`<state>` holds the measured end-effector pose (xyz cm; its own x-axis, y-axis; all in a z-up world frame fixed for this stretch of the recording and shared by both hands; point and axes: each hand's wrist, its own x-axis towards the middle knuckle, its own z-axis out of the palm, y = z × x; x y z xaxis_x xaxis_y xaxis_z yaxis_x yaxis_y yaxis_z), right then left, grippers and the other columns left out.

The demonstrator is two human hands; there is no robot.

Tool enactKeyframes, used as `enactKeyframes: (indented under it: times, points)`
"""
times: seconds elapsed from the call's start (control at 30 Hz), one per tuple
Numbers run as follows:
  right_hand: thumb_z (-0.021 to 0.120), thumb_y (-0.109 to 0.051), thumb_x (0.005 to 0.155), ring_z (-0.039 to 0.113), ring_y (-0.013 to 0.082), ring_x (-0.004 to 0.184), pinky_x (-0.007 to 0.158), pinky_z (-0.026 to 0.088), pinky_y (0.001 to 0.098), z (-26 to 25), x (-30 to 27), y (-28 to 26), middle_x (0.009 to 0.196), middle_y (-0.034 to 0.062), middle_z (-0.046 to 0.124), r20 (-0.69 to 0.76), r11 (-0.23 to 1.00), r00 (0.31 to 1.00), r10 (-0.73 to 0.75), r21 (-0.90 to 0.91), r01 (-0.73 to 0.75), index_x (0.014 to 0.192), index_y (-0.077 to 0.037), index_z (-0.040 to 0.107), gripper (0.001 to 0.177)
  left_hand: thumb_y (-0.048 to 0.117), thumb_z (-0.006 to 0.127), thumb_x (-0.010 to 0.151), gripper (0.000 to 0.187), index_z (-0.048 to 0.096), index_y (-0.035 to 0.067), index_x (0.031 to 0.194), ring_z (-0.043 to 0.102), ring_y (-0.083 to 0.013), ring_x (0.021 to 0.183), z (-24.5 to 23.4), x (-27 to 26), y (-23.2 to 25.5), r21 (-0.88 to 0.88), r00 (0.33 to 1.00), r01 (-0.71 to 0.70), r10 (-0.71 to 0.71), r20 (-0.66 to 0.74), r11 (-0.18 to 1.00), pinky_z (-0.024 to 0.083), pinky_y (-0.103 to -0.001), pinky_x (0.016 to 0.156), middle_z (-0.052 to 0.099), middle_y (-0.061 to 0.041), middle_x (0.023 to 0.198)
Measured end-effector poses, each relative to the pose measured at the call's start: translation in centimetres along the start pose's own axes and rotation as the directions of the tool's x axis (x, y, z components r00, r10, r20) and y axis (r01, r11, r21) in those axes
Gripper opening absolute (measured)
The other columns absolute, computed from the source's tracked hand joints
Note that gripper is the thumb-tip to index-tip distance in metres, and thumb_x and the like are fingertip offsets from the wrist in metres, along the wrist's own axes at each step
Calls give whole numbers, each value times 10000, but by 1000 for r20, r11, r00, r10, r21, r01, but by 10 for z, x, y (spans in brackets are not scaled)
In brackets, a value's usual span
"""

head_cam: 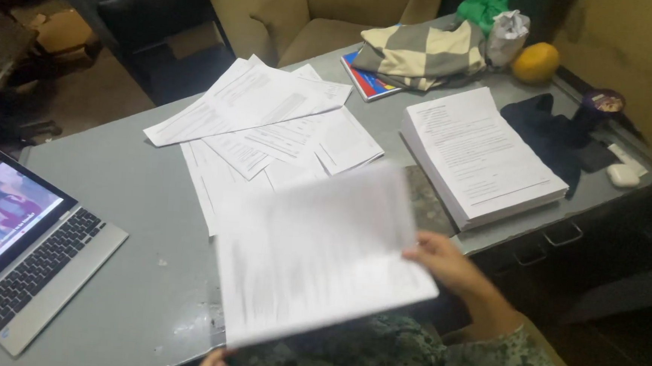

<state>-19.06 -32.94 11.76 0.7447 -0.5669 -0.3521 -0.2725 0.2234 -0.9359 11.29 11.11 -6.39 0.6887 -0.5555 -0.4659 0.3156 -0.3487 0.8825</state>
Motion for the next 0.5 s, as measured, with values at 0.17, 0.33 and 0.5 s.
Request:
enactKeyframes:
  times: [0.17, 0.33, 0.5]
  points:
    - [717, -27, 879, 710, 252, 894, 811, 575, 317, -93, 58, 44, 1081, 230, 730, -503, 875, 824, -261, 236, 422, 1240, 67, 590, 394, 199, 462, 1086, 353, 687, -59, 1170, 499, -270, 370, 82, 5, 74, -75, 874, -363, 312, -373, 929, 405, -333, 377, 715, -244, 628]
    - [669, -31, 965, 693, 224, 1101, 993, 600, 363, -144, 87, 65, 1282, 172, 675, -833, 658, 458, -311, 159, 736, 1285, -13, 574, 335, 171, 461, 1107, 308, 696, -15, 1177, 677, -216, 756, 123, 25, 119, 136, 807, -370, 390, -443, 919, 554, -336, 726, 746, -155, 822]
    - [697, -61, 928, 703, 141, 891, 743, 597, 263, -159, 109, 93, 1067, 106, 742, -930, 842, 325, -171, 33, 538, 1083, -33, 658, 162, 179, 585, 1046, 234, 757, 52, 1144, 653, -135, 674, 149, 37, 124, 305, 864, -186, 303, -402, 934, 549, -270, 637, 782, -96, 819]
